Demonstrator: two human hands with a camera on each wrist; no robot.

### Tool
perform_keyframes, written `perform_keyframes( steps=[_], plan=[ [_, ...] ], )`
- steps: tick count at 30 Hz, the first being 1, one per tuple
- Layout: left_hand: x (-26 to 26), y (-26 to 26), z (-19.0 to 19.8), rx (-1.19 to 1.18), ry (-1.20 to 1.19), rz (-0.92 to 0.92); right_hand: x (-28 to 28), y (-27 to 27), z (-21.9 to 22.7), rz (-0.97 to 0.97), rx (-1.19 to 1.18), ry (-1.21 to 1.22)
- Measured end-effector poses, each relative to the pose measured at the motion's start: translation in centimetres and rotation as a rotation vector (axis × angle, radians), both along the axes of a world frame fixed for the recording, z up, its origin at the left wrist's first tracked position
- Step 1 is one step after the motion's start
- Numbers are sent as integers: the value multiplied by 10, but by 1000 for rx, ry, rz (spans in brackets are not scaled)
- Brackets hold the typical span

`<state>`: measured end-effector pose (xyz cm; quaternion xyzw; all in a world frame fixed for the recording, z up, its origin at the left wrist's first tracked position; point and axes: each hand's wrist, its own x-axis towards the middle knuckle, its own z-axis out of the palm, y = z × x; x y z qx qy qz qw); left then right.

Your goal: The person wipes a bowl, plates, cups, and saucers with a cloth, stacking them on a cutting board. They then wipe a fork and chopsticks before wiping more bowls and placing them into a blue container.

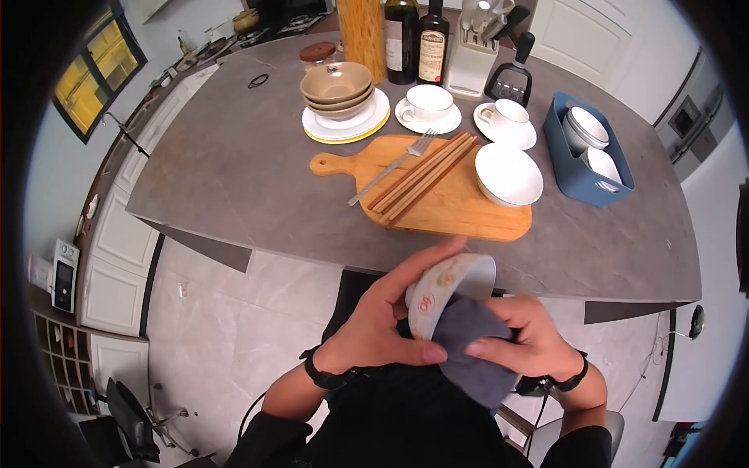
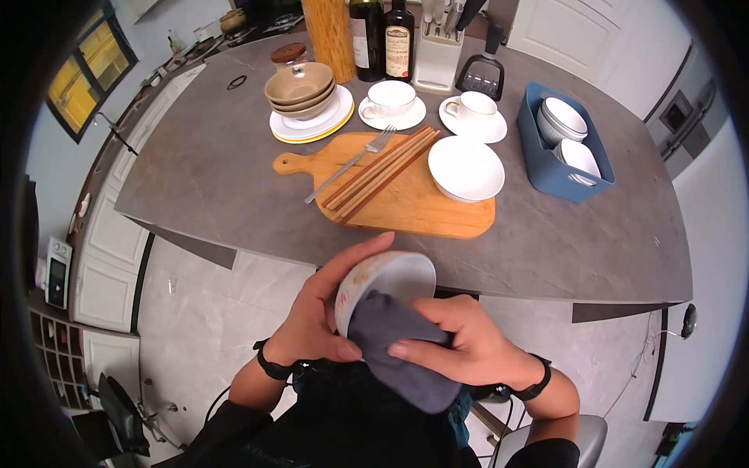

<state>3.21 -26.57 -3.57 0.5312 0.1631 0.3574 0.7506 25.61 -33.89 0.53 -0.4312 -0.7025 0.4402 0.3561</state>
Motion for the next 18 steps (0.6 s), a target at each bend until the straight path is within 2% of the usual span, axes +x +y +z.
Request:
perform_keyframes(
  steps=[1, 2, 4, 5, 6, 8, 10, 12, 13, 14, 16, 18],
  plan=[
    [-3, 7, -7, 97, -47, -50, 0, -6, -1, -47, -134, 220],
    [-3, 10, -9, 97, -45, -44, -1, -11, -1, -42, -135, 222],
    [1, 12, -10, 4, -57, -10, -3, -21, 0, -472, 325, -34],
    [5, 9, -9, -5, -53, -8, -1, -22, -3, -537, 502, -254],
    [10, 4, -8, -9, -54, -27, -4, -19, -4, -554, 496, -261],
    [21, -7, -5, 27, 160, -13, -21, -5, -6, -437, 720, -460],
    [29, -8, -9, 26, 93, -22, -28, -7, -17, -438, 634, -374],
    [21, -3, -13, 40, 88, -4, -28, -4, -17, -296, 441, -115],
    [19, -3, -10, 5, 72, 9, -29, -3, -17, -235, 421, -65],
    [16, -2, -11, -1, 79, 13, -27, -4, -15, -232, 415, -58],
    [10, 0, -15, -57, -37, -103, -15, -6, -12, -28, 249, -75],
    [11, 0, -19, -21, -25, -103, -9, -4, -15, 22, 294, -100]
  ],
)
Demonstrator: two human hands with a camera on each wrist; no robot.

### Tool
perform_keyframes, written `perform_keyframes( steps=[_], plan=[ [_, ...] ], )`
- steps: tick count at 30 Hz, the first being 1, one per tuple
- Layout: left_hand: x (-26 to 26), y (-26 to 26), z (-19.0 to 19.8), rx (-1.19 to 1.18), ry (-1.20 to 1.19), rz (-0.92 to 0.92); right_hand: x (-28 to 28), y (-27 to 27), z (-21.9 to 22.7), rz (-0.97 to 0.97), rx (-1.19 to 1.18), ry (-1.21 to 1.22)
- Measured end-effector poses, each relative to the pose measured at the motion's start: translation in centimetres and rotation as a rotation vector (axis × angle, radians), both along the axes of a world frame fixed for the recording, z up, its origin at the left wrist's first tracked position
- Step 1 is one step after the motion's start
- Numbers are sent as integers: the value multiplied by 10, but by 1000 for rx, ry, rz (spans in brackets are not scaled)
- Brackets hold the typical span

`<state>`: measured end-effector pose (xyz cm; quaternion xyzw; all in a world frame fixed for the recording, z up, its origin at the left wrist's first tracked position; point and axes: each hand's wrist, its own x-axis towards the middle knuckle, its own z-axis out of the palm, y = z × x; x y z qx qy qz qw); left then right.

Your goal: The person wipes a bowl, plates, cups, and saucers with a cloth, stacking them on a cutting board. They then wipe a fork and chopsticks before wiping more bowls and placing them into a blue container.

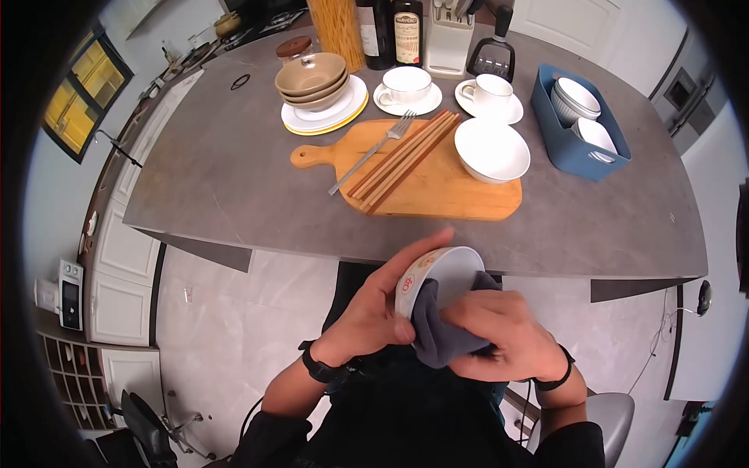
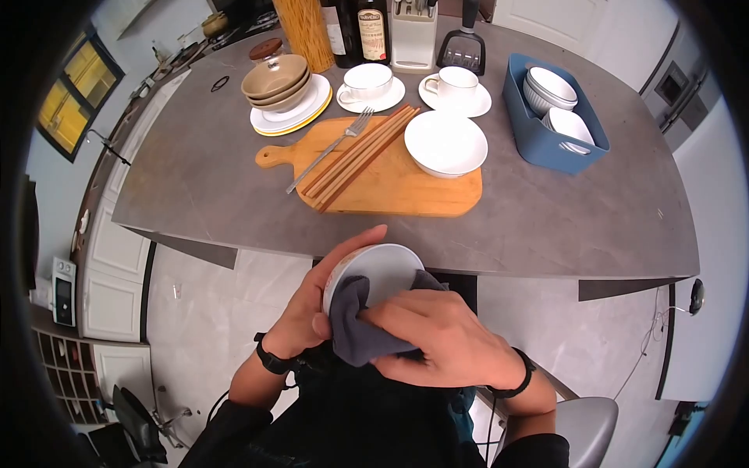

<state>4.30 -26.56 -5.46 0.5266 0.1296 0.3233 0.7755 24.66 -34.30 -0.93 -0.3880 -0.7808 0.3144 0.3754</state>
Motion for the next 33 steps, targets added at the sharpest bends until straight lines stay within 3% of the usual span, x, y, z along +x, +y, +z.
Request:
perform_keyframes(
  steps=[2, 6, 8, 9, 11, 12, 14, 15, 16, 18, 20, 22, 24, 26, 29, 30, 31, 32, 33],
  plan=[
    [4, -1, 1, -49, 27, 39, -3, -2, 1, -60, 174, -38],
    [16, -4, -4, -84, 0, 92, 1, -7, -19, -158, 215, -76],
    [16, -4, -8, -27, 78, 116, 4, -17, -25, -198, -64, 95],
    [15, -1, -12, -28, 84, 119, 4, -18, -24, -195, -66, 101],
    [14, 4, -17, -205, -93, -83, 3, -24, -18, -177, -421, 725],
    [14, 2, -13, -205, -93, -84, 2, -26, -22, -178, -420, 725],
    [14, -6, 5, -285, -21, -13, 1, -29, -34, -295, -444, 1118],
    [10, -10, -11, -485, -258, -37, 3, -25, -38, -336, -416, 1171],
    [8, -10, -13, -487, -258, -39, 6, -20, -40, -379, -387, 1224],
    [7, -11, -16, -382, -277, -81, 12, -10, -40, -525, -290, 1078],
    [10, -15, -14, -478, -339, -79, 18, -5, -51, -553, -189, 986],
    [13, -18, -12, -280, -103, -61, 22, -3, -51, -576, -90, 890],
    [15, -26, -3, -244, -37, -61, 21, -5, -38, -604, 44, 380],
    [16, -29, 3, -202, 28, -57, 20, -5, -22, -582, 83, 292],
    [13, -33, 1, -167, 159, -53, 15, -9, -5, -430, 283, -141],
    [11, -35, -7, 105, 204, 50, 8, -14, -1, -430, 282, -139],
    [10, -37, -11, 380, 246, 151, 0, -20, 2, -357, 350, -314],
    [9, -38, -12, 382, 245, 148, -7, -24, 2, -282, 416, -489],
    [9, -40, -13, 445, 268, 199, -11, -27, 1, -296, 400, -491]
  ],
)
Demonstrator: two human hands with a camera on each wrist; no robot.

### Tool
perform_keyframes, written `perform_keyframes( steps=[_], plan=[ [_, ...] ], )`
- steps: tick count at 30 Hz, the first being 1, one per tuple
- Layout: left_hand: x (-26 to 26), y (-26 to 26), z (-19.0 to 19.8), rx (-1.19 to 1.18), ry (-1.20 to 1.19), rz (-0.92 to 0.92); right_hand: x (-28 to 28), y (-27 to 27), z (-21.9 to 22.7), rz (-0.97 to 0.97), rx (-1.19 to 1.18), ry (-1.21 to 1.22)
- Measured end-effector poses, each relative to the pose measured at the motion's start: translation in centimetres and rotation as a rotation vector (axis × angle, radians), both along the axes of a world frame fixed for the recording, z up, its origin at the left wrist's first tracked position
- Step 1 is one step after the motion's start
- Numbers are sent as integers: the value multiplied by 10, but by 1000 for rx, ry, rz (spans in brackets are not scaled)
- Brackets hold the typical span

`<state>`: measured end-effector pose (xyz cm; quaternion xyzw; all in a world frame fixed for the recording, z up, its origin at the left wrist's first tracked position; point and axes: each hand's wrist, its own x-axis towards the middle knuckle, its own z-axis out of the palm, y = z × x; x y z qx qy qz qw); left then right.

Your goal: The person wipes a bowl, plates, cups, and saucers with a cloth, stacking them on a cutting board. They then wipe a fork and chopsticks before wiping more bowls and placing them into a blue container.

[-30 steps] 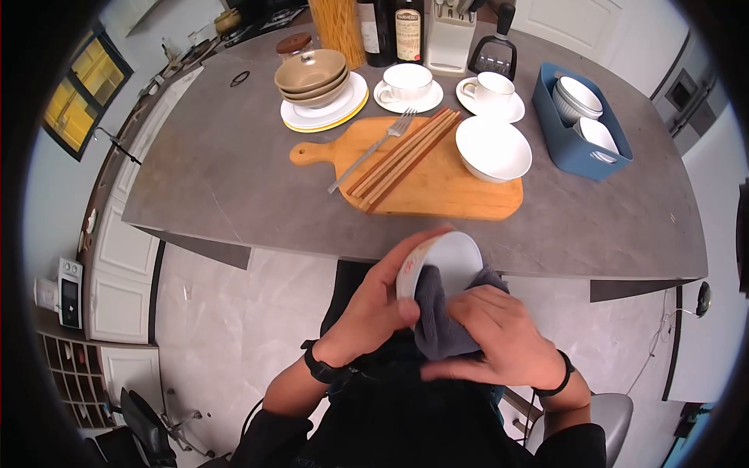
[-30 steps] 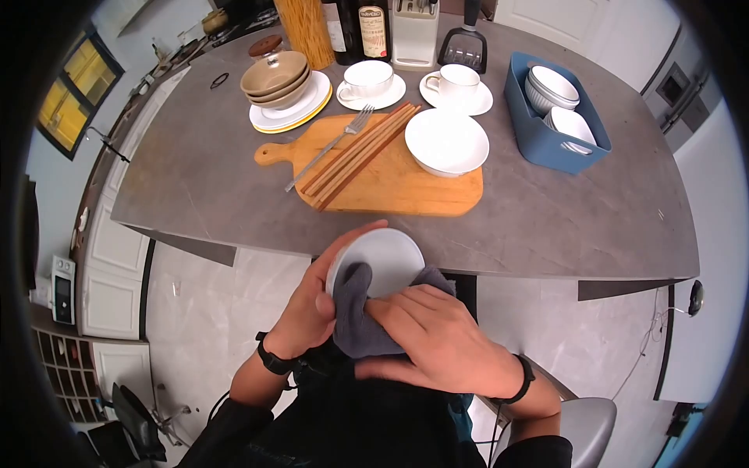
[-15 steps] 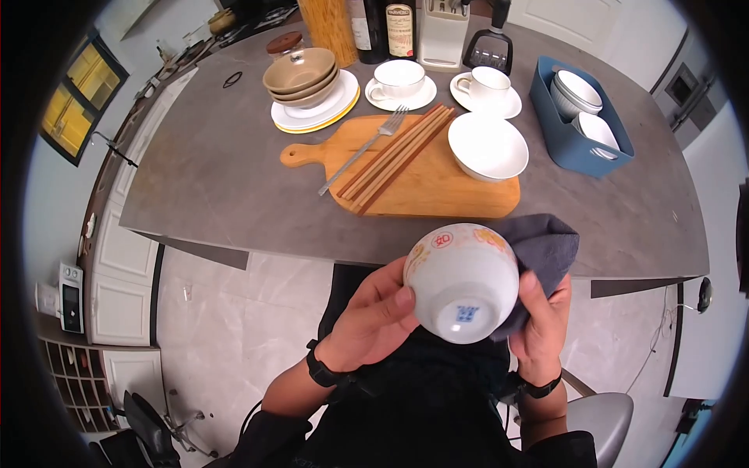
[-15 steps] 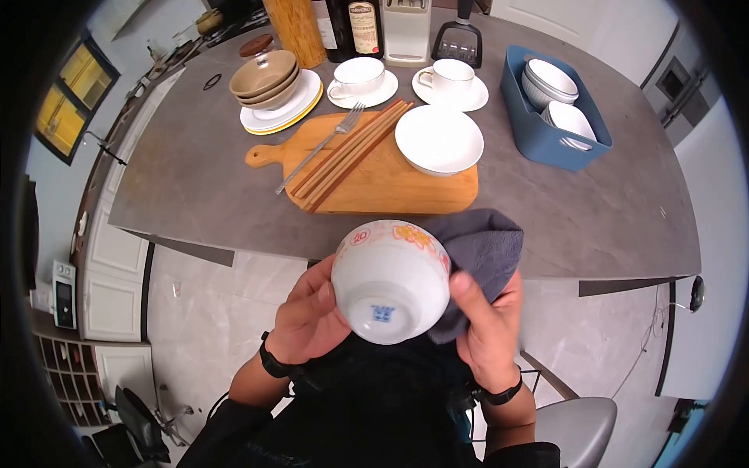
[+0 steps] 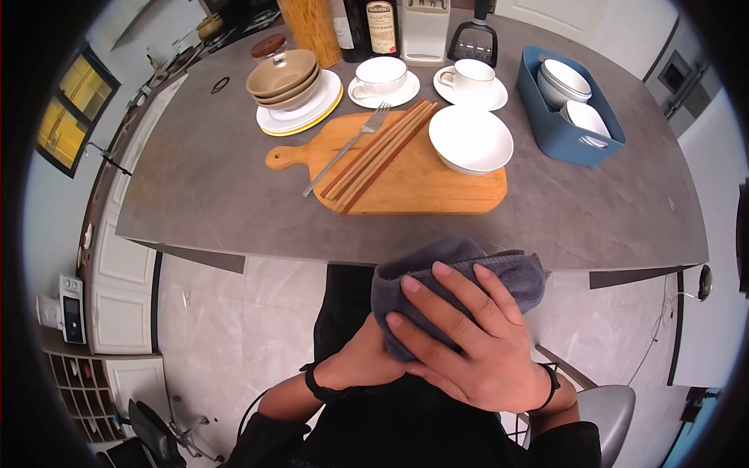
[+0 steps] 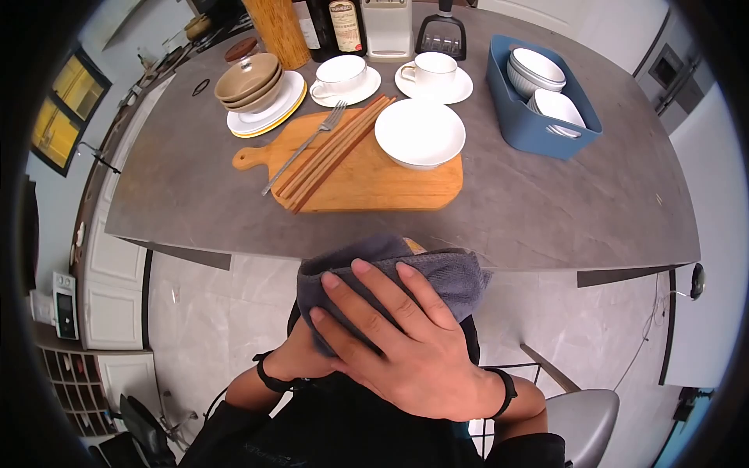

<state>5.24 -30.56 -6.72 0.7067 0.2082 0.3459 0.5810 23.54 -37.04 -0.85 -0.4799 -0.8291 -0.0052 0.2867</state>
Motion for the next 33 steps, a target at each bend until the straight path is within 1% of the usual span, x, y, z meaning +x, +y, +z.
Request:
perform_keyframes(
  steps=[1, 3, 4, 5, 6, 7, 9, 10, 12, 13, 14, 15, 16, 17, 19, 20, 21, 23, 24, 25, 27, 28, 30, 31, 32, 33],
  plan=[
    [0, -1, -1, 66, 18, 47, 2, 1, 3, -5, -2, 1],
    [1, 3, 6, 109, -6, 22, 13, 10, 13, -98, -44, 5],
    [-1, 6, 6, -30, 109, -136, 21, 16, 11, -101, -44, 4],
    [-1, 8, 8, -167, 223, -295, 31, 25, 3, -106, -157, 315],
    [6, 1, 18, -216, 68, -235, 38, 29, -5, -106, -269, 627],
    [4, 0, 23, -213, 66, -235, 42, 30, -12, -105, -266, 625],
    [0, 1, 30, -213, -1, -221, 46, 34, -25, -52, -659, 1352],
    [0, 1, 34, -209, -3, -219, 42, 35, -29, -48, -657, 1349],
    [0, 0, 38, -109, 77, -128, 28, 30, -41, -122, -834, 1944],
    [3, 1, 36, -108, 81, -123, 28, 24, -58, -116, -838, 1945],
    [12, 3, 33, 114, 46, -95, 33, 16, -82, 21, -870, 2028],
    [19, 4, 31, 335, 12, -68, 34, 9, -95, 162, -898, 2108],
    [24, 5, 31, 441, 65, -44, 30, 9, -96, 423, -925, 2273],
    [25, 7, 32, 444, 66, -48, 28, 8, -93, 427, -919, 2275],
    [29, 11, 35, 790, 201, 49, 27, 6, -81, 368, -982, 2317],
    [30, 11, 36, 802, 223, 79, 27, 5, -83, 143, -1046, 2334],
    [30, 14, 41, 808, 222, 74, 28, 2, -81, 148, -1037, 2336],
    [31, 23, 56, 852, 291, 117, 28, -3, -66, 42, -1056, 2297],
    [33, 29, 67, 883, 330, 147, 26, -4, -50, -21, -1031, 2304],
    [37, 39, 72, 887, 334, 150, 29, -7, -45, -13, -1033, 2304],
    [47, 61, 83, 1008, 395, 198, 36, -12, -40, 19, -955, 2172],
    [54, 73, 86, 1013, 395, 198, 37, -13, -40, -47, -925, 2167],
    [71, 98, 84, 1106, 428, 221, 43, -16, -48, -30, -924, 2147],
    [79, 108, 84, 1114, 420, 218, 47, -17, -50, -19, -930, 2127],
    [86, 116, 84, 1123, 465, 206, 49, -18, -48, -19, -917, 2127],
    [92, 122, 83, 1130, 512, 194, 51, -20, -46, -25, -895, 2070]
  ],
)
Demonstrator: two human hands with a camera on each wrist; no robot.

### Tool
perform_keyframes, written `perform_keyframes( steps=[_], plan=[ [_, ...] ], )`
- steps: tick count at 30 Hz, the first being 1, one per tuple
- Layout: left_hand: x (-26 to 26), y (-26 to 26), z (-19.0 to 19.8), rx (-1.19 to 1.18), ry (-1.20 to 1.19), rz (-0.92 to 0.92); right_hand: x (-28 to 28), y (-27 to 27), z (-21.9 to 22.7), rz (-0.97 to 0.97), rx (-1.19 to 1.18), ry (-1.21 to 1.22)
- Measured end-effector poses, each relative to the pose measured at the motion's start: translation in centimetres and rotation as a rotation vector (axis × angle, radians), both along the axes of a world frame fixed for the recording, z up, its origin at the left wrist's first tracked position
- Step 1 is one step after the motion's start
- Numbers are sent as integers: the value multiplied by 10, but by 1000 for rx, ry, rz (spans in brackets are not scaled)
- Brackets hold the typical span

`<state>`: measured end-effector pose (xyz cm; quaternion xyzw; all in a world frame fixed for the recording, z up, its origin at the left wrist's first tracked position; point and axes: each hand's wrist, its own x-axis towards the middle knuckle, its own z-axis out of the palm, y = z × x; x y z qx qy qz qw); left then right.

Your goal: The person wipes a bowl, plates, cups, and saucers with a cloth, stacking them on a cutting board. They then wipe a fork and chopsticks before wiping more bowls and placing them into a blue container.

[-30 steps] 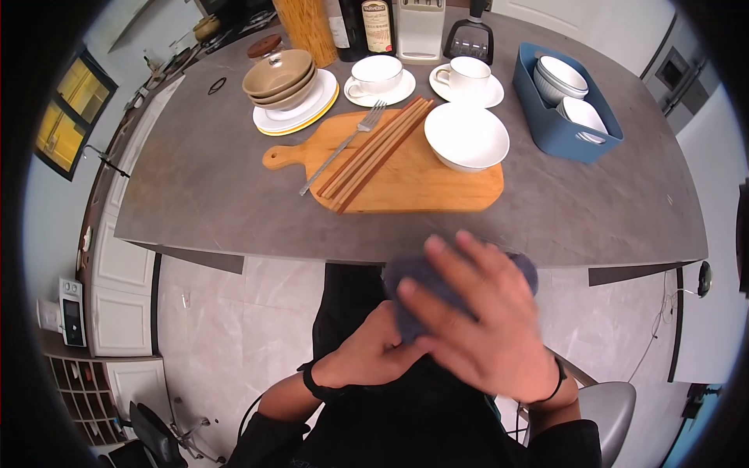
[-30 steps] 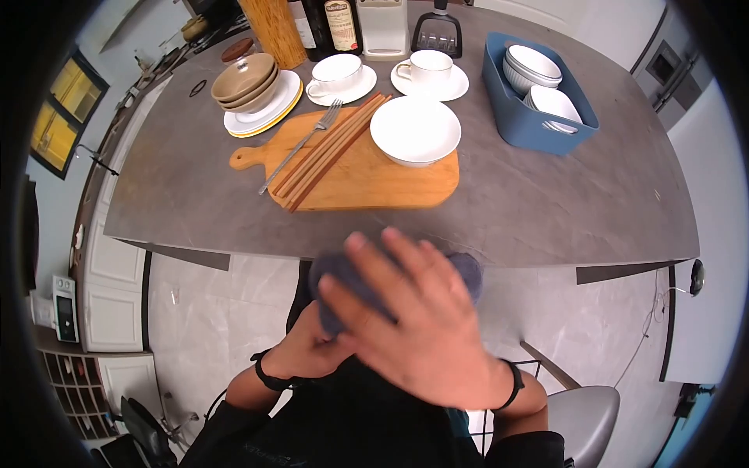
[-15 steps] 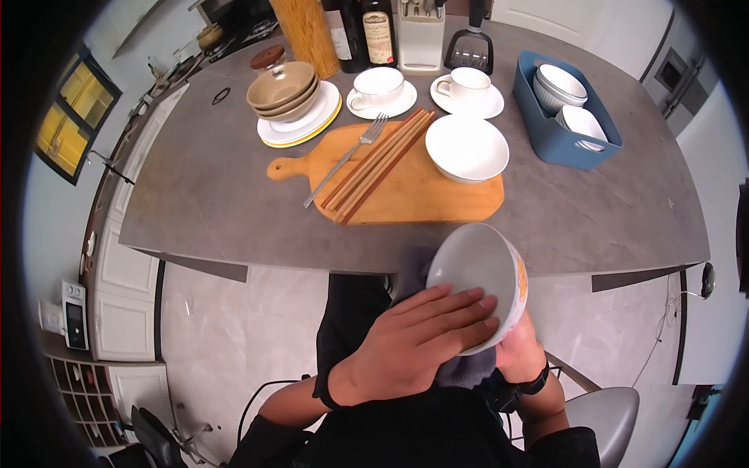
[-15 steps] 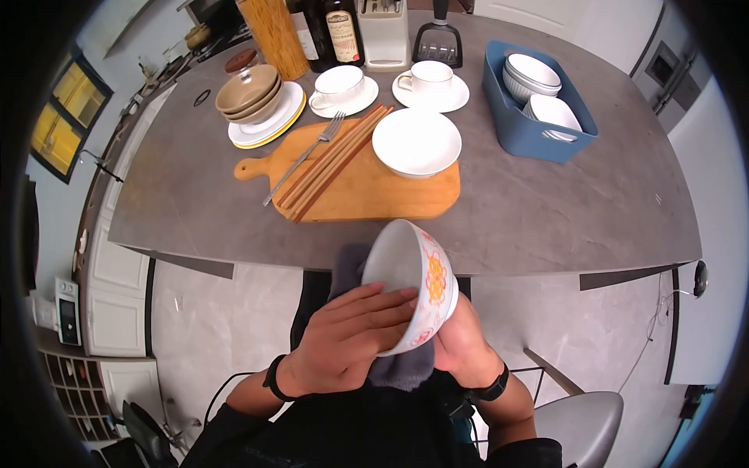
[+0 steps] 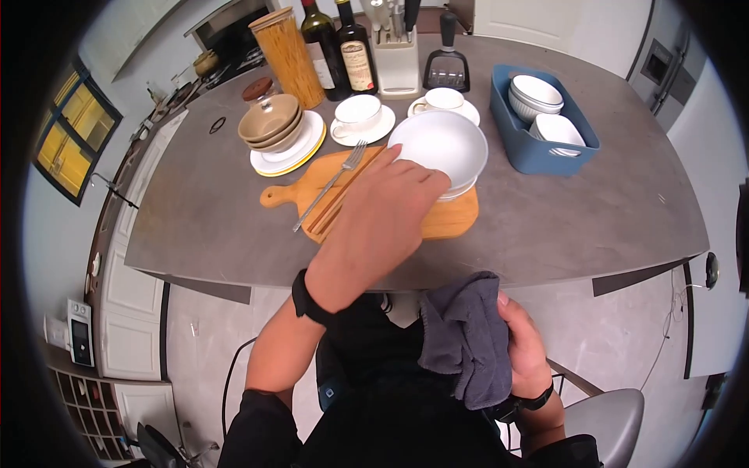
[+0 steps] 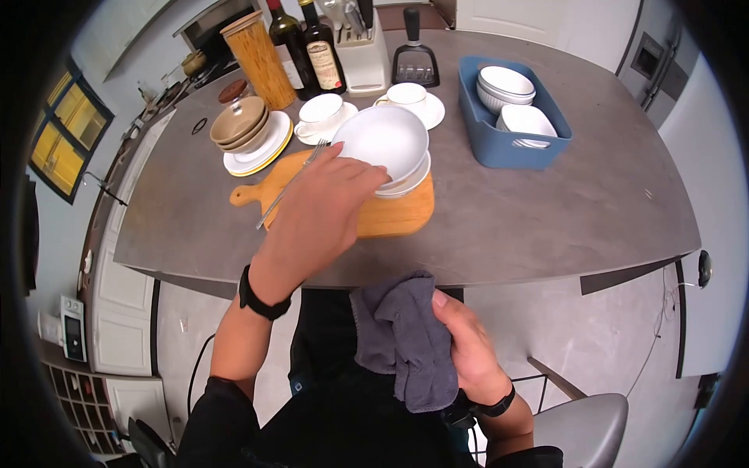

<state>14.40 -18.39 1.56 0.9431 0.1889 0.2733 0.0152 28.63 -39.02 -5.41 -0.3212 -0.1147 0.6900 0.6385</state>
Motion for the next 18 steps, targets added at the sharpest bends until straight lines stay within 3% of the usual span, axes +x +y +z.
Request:
perform_keyframes(
  steps=[8, 14, 16, 18],
  plan=[
    [14, 11, -11, 23, 119, 3, 24, -7, 8, -4, 106, -194],
    [13, 6, -12, -20, 151, 35, 67, 5, 13, -270, 109, -162],
    [12, 5, -13, -34, 164, 48, 92, 25, 36, -355, 382, -491],
    [11, 6, -17, -31, 145, 41, 125, 49, 69, -335, 346, -904]
  ],
)
